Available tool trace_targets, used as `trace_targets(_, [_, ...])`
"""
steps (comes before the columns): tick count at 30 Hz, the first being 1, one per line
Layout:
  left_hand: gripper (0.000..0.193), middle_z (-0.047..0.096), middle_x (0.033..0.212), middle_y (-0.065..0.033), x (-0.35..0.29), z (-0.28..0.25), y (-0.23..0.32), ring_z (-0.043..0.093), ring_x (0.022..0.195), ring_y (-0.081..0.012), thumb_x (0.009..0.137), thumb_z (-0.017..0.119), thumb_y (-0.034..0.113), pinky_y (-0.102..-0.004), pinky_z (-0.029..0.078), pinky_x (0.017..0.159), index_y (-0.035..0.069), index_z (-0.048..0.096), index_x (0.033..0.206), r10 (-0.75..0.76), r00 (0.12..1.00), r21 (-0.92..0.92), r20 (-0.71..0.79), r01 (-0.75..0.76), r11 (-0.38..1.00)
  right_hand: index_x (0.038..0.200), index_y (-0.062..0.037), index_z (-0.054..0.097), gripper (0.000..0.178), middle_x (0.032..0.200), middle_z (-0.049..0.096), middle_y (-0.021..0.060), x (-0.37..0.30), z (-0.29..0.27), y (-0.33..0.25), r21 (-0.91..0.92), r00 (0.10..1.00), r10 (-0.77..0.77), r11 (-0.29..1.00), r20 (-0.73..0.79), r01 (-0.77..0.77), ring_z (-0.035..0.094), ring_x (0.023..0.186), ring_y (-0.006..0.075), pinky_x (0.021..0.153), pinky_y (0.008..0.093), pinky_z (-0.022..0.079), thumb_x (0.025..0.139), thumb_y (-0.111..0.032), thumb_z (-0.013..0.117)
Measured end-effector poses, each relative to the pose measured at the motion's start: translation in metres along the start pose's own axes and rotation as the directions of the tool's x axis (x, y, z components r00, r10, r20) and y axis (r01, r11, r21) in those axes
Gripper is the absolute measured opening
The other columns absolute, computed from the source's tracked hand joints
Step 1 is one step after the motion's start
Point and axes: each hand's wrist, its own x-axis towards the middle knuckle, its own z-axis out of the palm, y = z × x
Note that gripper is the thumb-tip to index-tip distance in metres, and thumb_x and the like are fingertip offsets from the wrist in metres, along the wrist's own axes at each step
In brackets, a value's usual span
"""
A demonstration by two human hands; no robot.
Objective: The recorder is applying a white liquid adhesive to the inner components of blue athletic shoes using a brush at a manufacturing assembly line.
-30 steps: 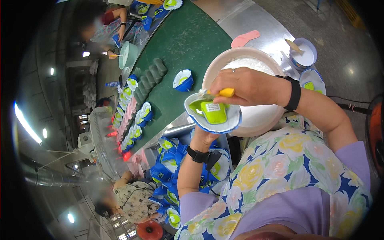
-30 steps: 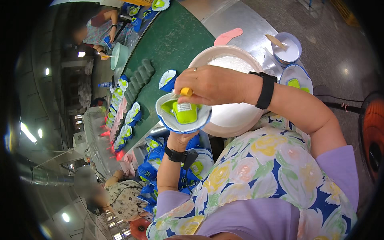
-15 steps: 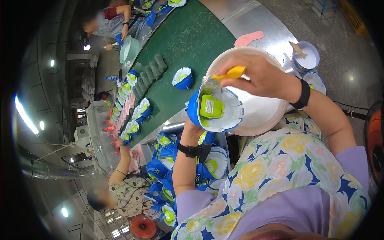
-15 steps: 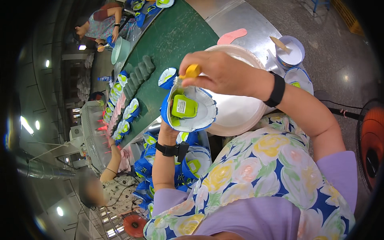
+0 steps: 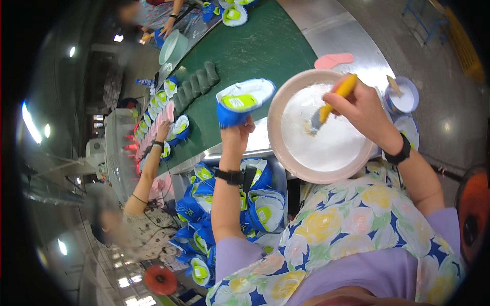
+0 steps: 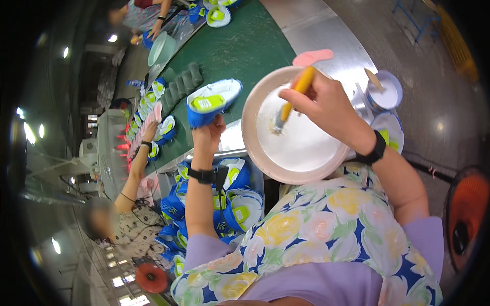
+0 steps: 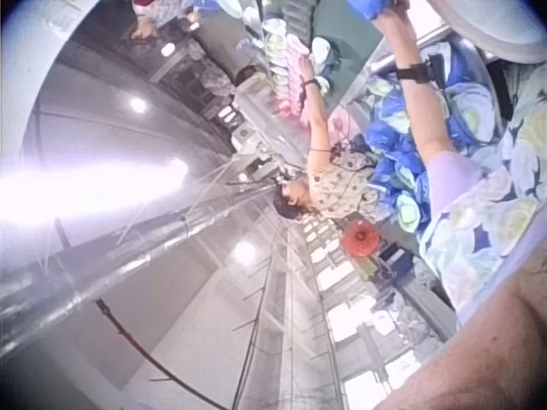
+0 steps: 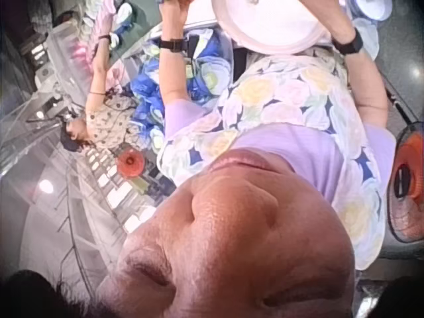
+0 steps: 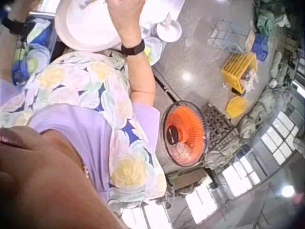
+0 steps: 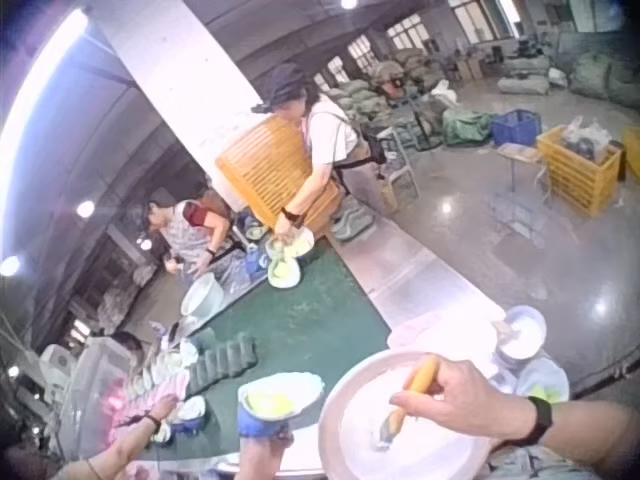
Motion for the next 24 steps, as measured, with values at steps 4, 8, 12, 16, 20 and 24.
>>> trace_targets(4, [0.019,0.060,0.091,-0.0081,0.063,-0.009,-0.016,0.058,0.071,-0.0177,0.099,0.045,0.007,-0.0336,0.053,0.060,0.009,0.051,0.117,0.096,0.945,0.045,-0.314,-0.086,0.995,0.095,-0.0005,0.060,0.021,0.080,0.067,0.0059,-0.011,-0.005,0.007,0.093,0.991,0.129,0.987,0.044,-0.133,0.064,0.065,0.0099,0.059,0.0211,0.051,0.089,-0.018,0.070])
trace_targets(8, [0.036,0.060,0.109,-0.0139,0.124,-0.033,-0.041,0.064,0.089,-0.0250,0.095,0.048,0.000,-0.0418,0.058,0.076,0.011,0.045,0.130,0.058,0.974,-0.018,-0.219,-0.064,0.998,0.097,-0.0013,0.059,0.017,0.085,0.067,0.0063,-0.015,0.001,0.019,0.016,0.977,0.140,0.989,0.158,-0.144,0.064,0.069,0.0095,0.059,0.0208,0.051,0.091,-0.015,0.067])
trace_targets(12, [0.066,0.052,0.130,-0.0235,0.162,-0.058,-0.065,0.063,0.106,-0.0331,0.086,0.055,0.003,-0.0431,0.056,0.083,0.005,0.030,0.147,0.018,0.844,0.525,-0.536,0.317,0.790,0.098,-0.0025,0.057,0.009,0.087,0.065,0.0046,-0.021,0.005,0.017,-0.027,0.969,0.133,0.991,0.210,-0.130,0.063,0.077,0.0090,0.063,0.0209,0.049,0.094,-0.010,0.060])
trace_targets(16, [0.057,0.054,0.122,-0.0232,0.134,-0.038,-0.041,0.060,0.108,-0.0357,0.081,0.062,0.008,-0.0447,0.052,0.087,0.006,0.044,0.135,0.475,0.856,0.976,-0.203,0.218,0.024,0.100,-0.0021,0.061,0.009,0.083,0.062,0.0045,-0.019,0.025,0.014,-0.144,0.932,-0.017,0.987,0.362,0.073,0.059,0.072,0.0099,0.060,0.0231,0.045,0.092,-0.006,0.058])
trace_targets(20, [0.043,0.058,0.109,-0.0150,0.099,-0.031,-0.029,0.061,0.101,-0.0300,0.079,0.067,0.013,-0.0406,0.052,0.081,0.010,0.055,0.121,0.399,0.899,0.832,0.180,0.077,-0.549,0.104,-0.0036,0.065,0.017,0.071,0.059,0.0065,-0.018,0.058,-0.024,-0.145,0.779,-0.147,0.946,0.609,0.292,0.053,0.057,0.0129,0.056,0.0253,0.042,0.089,-0.002,0.058])
trace_targets(24, [0.026,0.058,0.102,-0.0100,0.094,-0.014,-0.031,0.060,0.099,-0.0254,0.081,0.065,0.015,-0.0381,0.050,0.077,0.011,0.063,0.107,0.376,0.892,0.781,0.249,0.045,-0.623,0.108,-0.0071,0.065,0.028,0.072,0.063,0.0100,-0.022,0.093,-0.051,0.066,0.650,-0.443,0.852,0.617,0.519,0.060,0.057,0.0236,0.054,0.0323,0.046,0.081,-0.002,0.062])
